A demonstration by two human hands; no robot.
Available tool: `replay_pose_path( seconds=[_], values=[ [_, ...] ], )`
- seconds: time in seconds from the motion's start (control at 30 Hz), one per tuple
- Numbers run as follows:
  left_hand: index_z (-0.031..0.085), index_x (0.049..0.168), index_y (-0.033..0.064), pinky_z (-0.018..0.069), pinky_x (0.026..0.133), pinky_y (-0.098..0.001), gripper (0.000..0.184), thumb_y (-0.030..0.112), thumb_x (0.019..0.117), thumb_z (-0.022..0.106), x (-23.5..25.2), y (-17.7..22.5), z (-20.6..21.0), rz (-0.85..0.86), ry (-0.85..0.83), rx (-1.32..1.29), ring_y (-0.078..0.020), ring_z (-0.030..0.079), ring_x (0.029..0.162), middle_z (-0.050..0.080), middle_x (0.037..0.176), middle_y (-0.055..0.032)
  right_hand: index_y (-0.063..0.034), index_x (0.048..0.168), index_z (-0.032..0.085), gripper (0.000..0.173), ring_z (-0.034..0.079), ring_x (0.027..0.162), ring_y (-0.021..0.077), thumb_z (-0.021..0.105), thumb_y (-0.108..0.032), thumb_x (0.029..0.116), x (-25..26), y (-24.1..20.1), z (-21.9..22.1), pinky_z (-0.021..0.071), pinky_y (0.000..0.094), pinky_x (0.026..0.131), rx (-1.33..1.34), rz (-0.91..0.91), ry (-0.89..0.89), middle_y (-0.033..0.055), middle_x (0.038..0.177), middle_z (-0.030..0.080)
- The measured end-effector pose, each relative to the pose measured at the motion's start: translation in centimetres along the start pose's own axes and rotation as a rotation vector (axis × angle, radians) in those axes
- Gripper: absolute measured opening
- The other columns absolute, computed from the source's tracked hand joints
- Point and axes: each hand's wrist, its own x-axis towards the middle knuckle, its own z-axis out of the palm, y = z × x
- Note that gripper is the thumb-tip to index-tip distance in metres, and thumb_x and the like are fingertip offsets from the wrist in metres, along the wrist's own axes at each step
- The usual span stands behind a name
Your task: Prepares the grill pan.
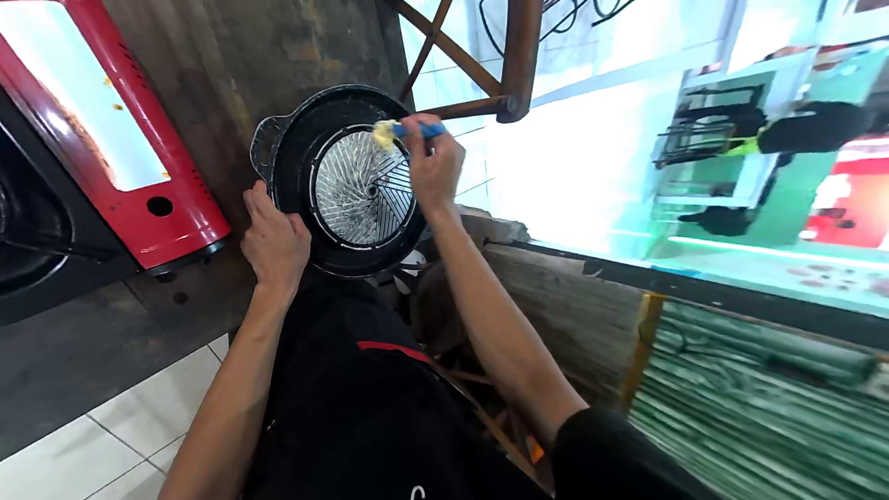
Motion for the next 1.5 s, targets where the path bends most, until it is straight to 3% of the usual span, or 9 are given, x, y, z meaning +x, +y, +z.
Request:
replay_pose_path(
  seconds=[0.17, 0.33, 0.47, 0.57, 0.7, 0.9, 1.03, 1.23, 1.5],
  values=[
    [0.038, 0.147, 0.0003, 0.0539, 0.061, -0.0593, 0.057, 0.012, 0.0932, 0.051, 0.0, 0.0, -0.1, 0.000, -0.008, 0.010, -0.0413, 0.069, 0.080, 0.057, 0.133, -0.0240, 0.0034, 0.111, 0.072, 0.019, 0.074, 0.091, 0.0161, 0.059, -0.008, 0.1028, 0.6, -1.2, 1.4, 0.0632, 0.0369, 0.084, 0.301, -0.140, -0.200, 0.0118, 0.104, 0.075],
    [0.043, 0.146, 0.0030, 0.0540, 0.063, -0.0577, 0.054, 0.013, 0.0931, 0.052, -0.3, -0.7, 0.7, 0.040, 0.100, -0.075, -0.0409, 0.068, 0.090, 0.054, 0.139, -0.0221, -0.0020, 0.114, 0.074, 0.019, 0.073, 0.103, 0.0161, 0.063, -0.010, 0.1012, -2.6, 2.8, -3.1, 0.0606, 0.0330, 0.090, -0.100, -0.188, -0.103, 0.0105, 0.112, 0.075],
    [0.044, 0.147, 0.0012, 0.0548, 0.088, -0.0521, 0.055, 0.014, 0.0940, 0.050, -0.3, -1.1, 1.2, 0.099, 0.160, -0.072, -0.0408, 0.059, 0.121, 0.046, 0.147, -0.0256, -0.0043, 0.120, 0.073, 0.022, 0.070, 0.115, 0.0274, 0.063, -0.013, 0.1018, -8.8, 4.4, -5.6, 0.0558, 0.0401, 0.101, -0.462, -0.321, -0.178, 0.0145, 0.117, 0.073],
    [0.043, 0.148, -0.0027, 0.0327, 0.115, -0.0510, 0.058, 0.016, 0.0928, 0.049, 0.0, -2.1, 2.1, 0.204, 0.228, -0.108, -0.0455, 0.041, 0.138, 0.042, 0.149, -0.0301, -0.0052, 0.121, 0.072, 0.024, 0.070, 0.114, 0.0272, 0.064, -0.015, 0.1012, -12.6, 3.6, -7.4, 0.0564, 0.0392, 0.100, -0.473, -0.298, -0.224, 0.0142, 0.117, 0.073],
    [0.034, 0.153, -0.0022, 0.0278, 0.117, -0.0576, 0.065, 0.018, 0.0934, 0.048, -0.3, -2.4, 1.7, 0.216, 0.166, -0.121, -0.0476, 0.031, 0.143, 0.029, 0.158, -0.0280, -0.0010, 0.115, 0.074, 0.022, 0.072, 0.109, 0.0199, 0.061, -0.014, 0.1022, -13.3, 2.2, -9.5, 0.0586, 0.0346, 0.097, -0.190, -0.086, -0.263, 0.0122, 0.114, 0.074],
    [0.038, 0.149, -0.0031, 0.0239, 0.121, -0.0498, 0.063, 0.017, 0.0910, 0.050, 0.4, -2.6, 2.2, 0.251, 0.207, -0.196, -0.0429, 0.033, 0.144, 0.037, 0.154, -0.0283, 0.0047, 0.121, 0.069, 0.025, 0.074, 0.104, 0.0238, 0.056, -0.009, 0.1044, -7.1, 5.6, -5.6, 0.0619, 0.0422, 0.094, 0.257, 0.103, -0.103, 0.0150, 0.114, 0.075],
    [0.036, 0.151, -0.0033, 0.0229, 0.122, -0.0512, 0.066, 0.018, 0.0909, 0.052, 0.5, -3.2, 2.0, 0.277, 0.174, -0.197, -0.0421, 0.030, 0.147, 0.034, 0.156, -0.0276, 0.0006, 0.120, 0.072, 0.024, 0.072, 0.111, 0.0200, 0.060, -0.009, 0.1027, -7.6, 5.8, -3.9, 0.0591, 0.0365, 0.097, 0.028, -0.033, -0.004, 0.0133, 0.119, 0.074],
    [0.038, 0.150, -0.0032, 0.0206, 0.122, -0.0506, 0.066, 0.020, 0.0898, 0.053, 0.8, -3.2, 2.1, 0.294, 0.189, -0.221, -0.0429, 0.031, 0.146, 0.037, 0.154, -0.0287, -0.0050, 0.124, 0.072, 0.025, 0.068, 0.119, 0.0262, 0.063, -0.014, 0.1017, -17.3, 4.3, -5.7, 0.0565, 0.0404, 0.101, -0.346, -0.072, -0.032, 0.0143, 0.125, 0.071],
    [0.031, 0.153, -0.0053, 0.0185, 0.124, -0.0528, 0.068, 0.021, 0.0939, 0.049, 0.5, -4.1, 1.8, 0.323, 0.095, -0.158, -0.0412, 0.019, 0.153, 0.023, 0.163, -0.0258, 0.0010, 0.111, 0.073, 0.025, 0.075, 0.092, 0.0148, 0.058, -0.018, 0.1043, -15.6, -0.5, -7.0, 0.0641, 0.0349, 0.085, 0.171, 0.189, -0.190, 0.0093, 0.103, 0.077]
  ],
)
